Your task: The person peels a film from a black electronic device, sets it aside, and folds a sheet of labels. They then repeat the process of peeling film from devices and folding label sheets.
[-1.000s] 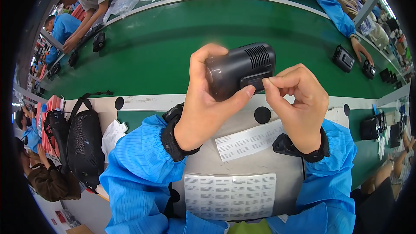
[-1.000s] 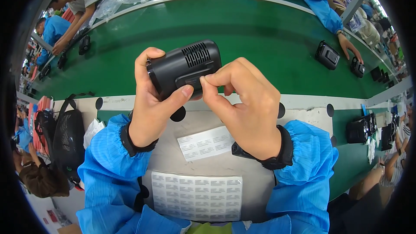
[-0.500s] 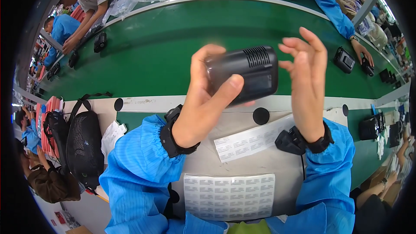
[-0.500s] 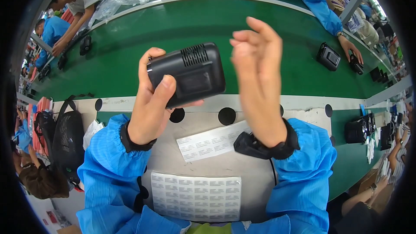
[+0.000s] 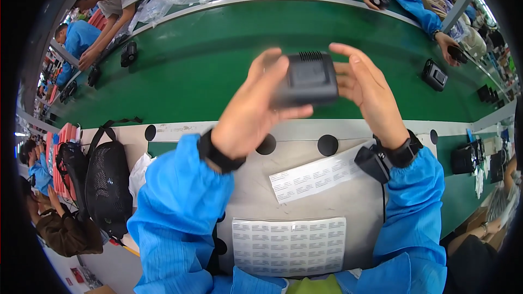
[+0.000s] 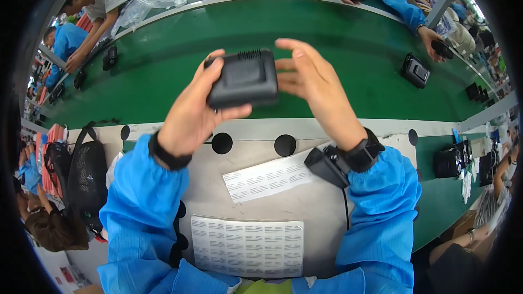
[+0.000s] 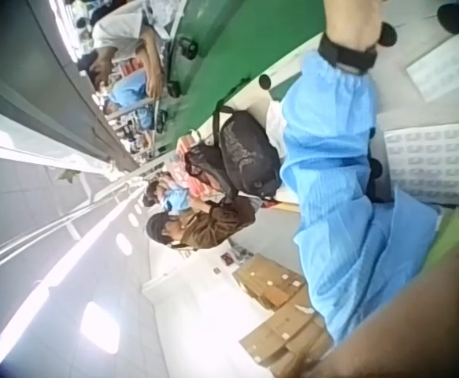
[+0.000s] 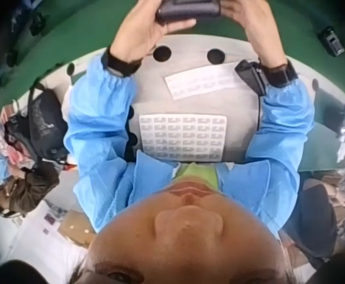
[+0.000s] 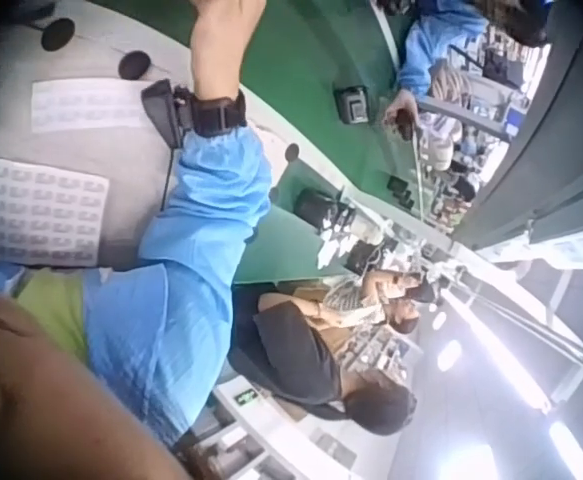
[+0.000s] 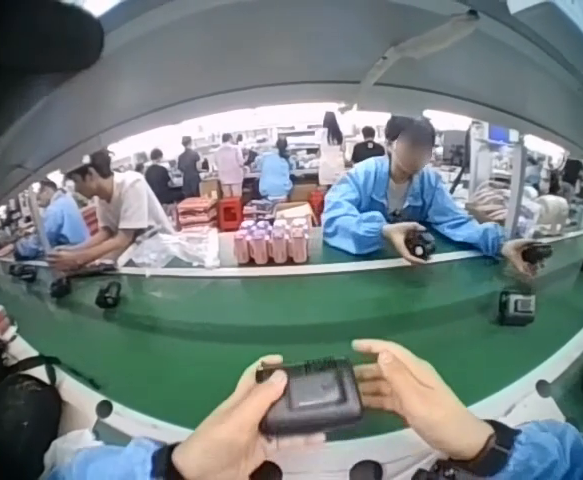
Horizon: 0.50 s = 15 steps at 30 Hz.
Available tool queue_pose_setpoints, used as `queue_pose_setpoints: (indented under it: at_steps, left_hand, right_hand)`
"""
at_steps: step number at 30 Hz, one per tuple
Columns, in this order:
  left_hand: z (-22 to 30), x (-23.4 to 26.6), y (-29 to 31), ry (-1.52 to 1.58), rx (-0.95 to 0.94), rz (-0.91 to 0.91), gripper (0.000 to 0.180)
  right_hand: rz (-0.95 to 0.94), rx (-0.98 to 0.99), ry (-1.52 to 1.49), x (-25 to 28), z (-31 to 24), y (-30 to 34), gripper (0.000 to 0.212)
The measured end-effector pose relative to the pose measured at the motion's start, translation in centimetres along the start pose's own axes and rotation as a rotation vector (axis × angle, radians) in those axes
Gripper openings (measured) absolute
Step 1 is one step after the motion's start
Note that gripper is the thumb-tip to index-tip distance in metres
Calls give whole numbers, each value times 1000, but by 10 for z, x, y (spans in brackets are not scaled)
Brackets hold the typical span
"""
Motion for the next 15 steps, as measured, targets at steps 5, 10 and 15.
queue_pose_setpoints:
  at_steps: [5, 10, 15]
  left_hand:
    - [5, 64, -105, -58, -151, 141, 69]
    - [28, 135, -156, -692, -300, 436, 73]
    - [76, 129, -111, -1487, -458, 867, 76]
  right_hand:
    - [-62, 7, 676, 19, 0, -2, 38]
    - [-807, 34, 1125, -49, 44, 42, 37]
    - [-901, 35, 1179, -58, 64, 53, 23]
Point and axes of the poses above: each hand's wrist, its own y-axis away from the middle knuckle, its own x-axis out of the back of the hand, z = x × y, the point moved 9 cm from there along -y, towards the middle knuckle, and after that the axes turned 8 degrees about -y, right-handed, at the moved point
